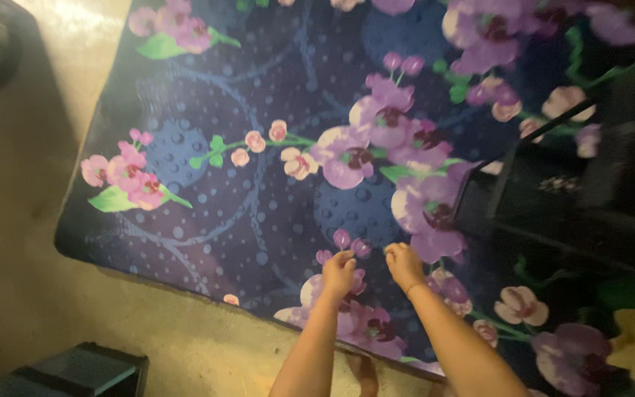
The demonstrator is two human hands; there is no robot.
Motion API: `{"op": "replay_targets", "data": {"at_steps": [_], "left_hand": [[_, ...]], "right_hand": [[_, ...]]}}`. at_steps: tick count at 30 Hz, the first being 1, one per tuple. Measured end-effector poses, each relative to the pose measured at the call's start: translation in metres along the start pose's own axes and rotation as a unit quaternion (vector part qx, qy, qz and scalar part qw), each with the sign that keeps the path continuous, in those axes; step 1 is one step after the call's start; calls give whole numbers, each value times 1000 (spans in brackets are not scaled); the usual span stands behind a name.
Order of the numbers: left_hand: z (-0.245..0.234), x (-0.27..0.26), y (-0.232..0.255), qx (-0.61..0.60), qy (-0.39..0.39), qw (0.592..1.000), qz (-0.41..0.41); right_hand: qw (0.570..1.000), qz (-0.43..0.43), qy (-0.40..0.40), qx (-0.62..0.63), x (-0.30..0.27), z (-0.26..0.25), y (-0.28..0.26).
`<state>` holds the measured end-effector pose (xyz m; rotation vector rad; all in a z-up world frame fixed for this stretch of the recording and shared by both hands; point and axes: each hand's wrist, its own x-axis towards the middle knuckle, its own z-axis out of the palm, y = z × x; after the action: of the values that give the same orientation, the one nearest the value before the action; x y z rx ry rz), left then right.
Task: The person assembles a small black plastic shelving unit by inserting legs into a perforated tray and stacking additional trays on top. They then place a solid black tray on the assembled unit and wipe it with a yellow cloth.
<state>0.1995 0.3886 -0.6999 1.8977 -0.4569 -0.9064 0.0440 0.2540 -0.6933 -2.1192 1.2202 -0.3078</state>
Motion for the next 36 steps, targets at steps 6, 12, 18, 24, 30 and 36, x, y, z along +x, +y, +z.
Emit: {"op": "replay_targets", "data": {"at_steps": [6,12,18,24,30,36], "left_hand": [[32,27,-56,-2,-16,996,-85],[58,40,-97,-70,-17,990,-123],[70,48,-115,-41,16,999,11],[61,34,-26,-57,31,996,56],[51,30,112,-213,-25,975,48],[25,-8,266,-282,-48,949,131]], "right_hand": [[999,33,-29,-23,21,79,53],[1000,5,-25,-11,32,119,65],[1000,-2,-14,-20,38,127,71],[993,10,8,116,42,57,26],[975,-58,33,211,45,-80,-75],[920,-66,68,381,37,-236,-189]]}}
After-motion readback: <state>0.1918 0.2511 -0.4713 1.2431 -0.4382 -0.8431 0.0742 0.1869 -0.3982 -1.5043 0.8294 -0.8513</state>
